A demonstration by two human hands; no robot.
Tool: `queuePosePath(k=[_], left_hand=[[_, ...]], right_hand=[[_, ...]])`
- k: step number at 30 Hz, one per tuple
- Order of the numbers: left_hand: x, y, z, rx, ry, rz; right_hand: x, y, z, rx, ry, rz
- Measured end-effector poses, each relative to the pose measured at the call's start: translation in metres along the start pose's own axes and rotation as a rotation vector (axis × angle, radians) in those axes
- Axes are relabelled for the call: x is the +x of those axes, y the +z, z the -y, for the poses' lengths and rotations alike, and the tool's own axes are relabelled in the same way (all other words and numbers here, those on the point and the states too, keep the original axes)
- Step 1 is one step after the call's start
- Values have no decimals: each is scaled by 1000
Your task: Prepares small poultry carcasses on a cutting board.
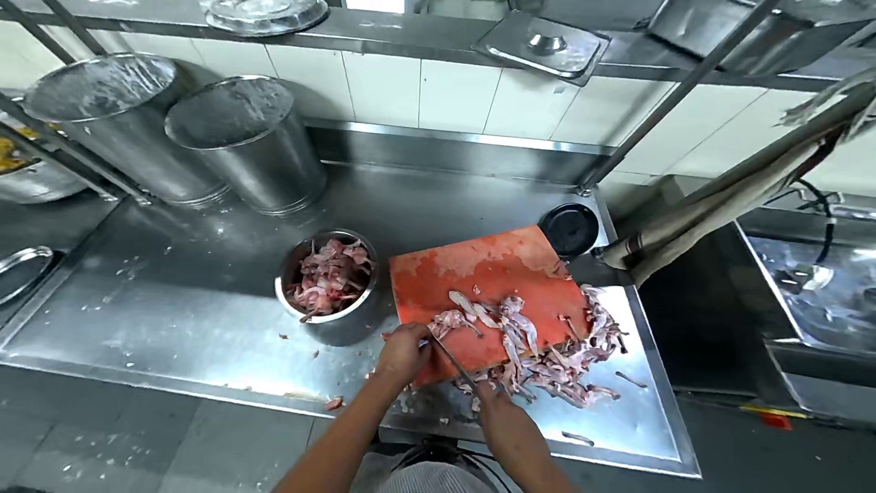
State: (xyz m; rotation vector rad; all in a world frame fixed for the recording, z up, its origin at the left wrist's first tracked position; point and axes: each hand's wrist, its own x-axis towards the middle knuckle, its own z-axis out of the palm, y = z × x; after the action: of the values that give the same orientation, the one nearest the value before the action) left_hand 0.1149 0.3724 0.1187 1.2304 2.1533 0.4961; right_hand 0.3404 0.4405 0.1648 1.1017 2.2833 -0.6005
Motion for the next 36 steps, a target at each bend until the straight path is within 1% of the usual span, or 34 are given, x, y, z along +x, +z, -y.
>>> queuePosePath(k=[2, 5, 7, 9, 10, 12, 16, 19, 22, 24, 26, 27, 28, 30, 32, 34, 36], left_hand=[[1, -2, 0, -2, 1, 6], [1, -3, -1, -11, 6, 22], [1, -2, 0, -19, 1, 0], [1, 1, 1, -26, -25, -41], [1, 3, 0, -28, -44, -60], [1, 7, -2, -34, -71, -82], [-3, 4, 0, -49, -83, -88], [-15, -1, 9, -68, -87, -50], [-35, 3, 14, -169, -93, 20], [-41, 8, 3, -339, -63, 25], [-31, 11, -19, -542, 53, -18], [-22, 8, -31, -579, 97, -49], [-13, 1, -42, -514, 96, -86], [4, -16, -55, -209, -4, -116], [22, -25, -54, 56, -118, -50], [34, -21, -47, 158, -147, 39], [38, -19, -42, 155, -111, 67]], right_hand=[[12, -4, 9, -5, -29, -21], [34, -15, 34, 11, -67, -44], [44, -25, 52, -8, -70, -42], [47, -27, 58, -15, -64, -31], [45, -24, 53, -17, -59, -25], [30, -11, 29, 15, -41, -1], [-21, 21, -29, 66, 42, 95], [-38, 29, -44, 51, 72, 110], [-35, 28, -54, 96, 32, 121], [-37, 28, -66, 182, 3, 75], [-41, 32, -79, 297, 22, -45], [-42, 31, -84, 357, 45, -112], [-42, 29, -88, 402, 66, -176], [-34, 20, -95, 437, 113, -295], [-12, 1, -97, 412, 176, -394], [16, -27, -93, 356, 243, -433], [48, -53, -88, 318, 270, -438]])
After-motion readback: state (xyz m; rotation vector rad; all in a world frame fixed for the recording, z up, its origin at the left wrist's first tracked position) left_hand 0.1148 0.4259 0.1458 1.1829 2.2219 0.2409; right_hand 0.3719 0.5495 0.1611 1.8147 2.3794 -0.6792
